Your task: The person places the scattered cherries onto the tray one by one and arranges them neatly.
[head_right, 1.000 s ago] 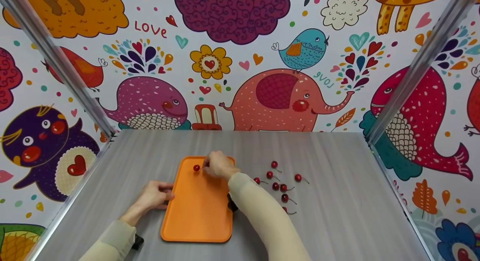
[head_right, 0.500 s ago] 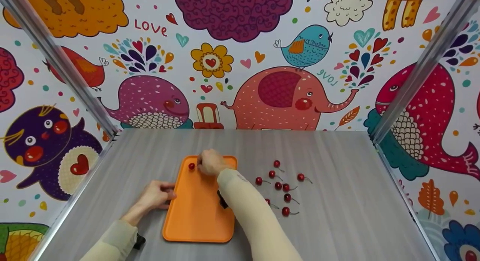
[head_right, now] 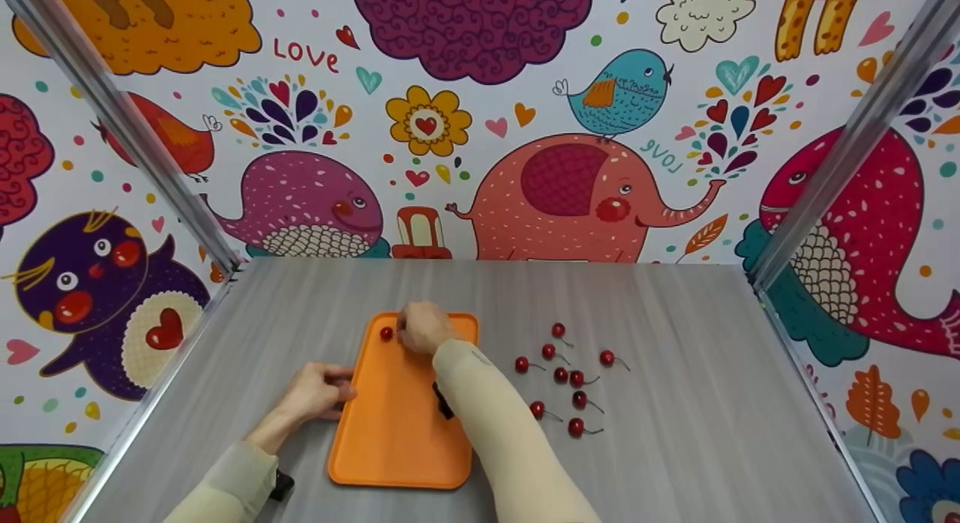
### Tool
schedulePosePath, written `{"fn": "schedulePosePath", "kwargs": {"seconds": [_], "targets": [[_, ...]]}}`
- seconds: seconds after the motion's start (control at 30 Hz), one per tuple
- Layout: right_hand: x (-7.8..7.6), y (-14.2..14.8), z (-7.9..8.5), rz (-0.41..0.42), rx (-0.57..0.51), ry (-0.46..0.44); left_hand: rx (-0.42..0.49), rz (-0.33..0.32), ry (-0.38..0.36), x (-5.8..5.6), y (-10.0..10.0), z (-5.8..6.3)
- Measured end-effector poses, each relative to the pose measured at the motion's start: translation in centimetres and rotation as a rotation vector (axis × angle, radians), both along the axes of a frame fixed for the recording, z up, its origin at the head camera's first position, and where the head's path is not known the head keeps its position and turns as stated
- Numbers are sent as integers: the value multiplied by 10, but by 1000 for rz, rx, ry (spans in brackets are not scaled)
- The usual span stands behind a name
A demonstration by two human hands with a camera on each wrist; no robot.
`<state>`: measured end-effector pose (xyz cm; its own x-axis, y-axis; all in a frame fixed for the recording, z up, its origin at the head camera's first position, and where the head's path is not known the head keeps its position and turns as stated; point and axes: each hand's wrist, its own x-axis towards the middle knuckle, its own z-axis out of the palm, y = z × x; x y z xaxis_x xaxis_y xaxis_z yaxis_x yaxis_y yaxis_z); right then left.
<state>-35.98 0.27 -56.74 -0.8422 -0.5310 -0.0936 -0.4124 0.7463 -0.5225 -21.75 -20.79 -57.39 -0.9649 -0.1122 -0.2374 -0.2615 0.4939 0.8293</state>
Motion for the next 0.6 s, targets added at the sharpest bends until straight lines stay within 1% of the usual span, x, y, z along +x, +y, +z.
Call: {"fn": "schedulePosePath", "kwargs": {"seconds": [0.17, 0.27, 0.47, 0.6], "targets": [[-1, -2, -3, -42, -18, -57, -2, -3, -7, 0, 0, 0], [-2, -3, -5, -55, -21, -69, -2, -6, -16, 0, 1, 0], [-3, -5, -7, -28, -25, -33, -1, -2, -12, 0, 0, 0], [-2, -6, -9, 14, -41, 33, 2, -5, -16, -1, 0, 0]]}}
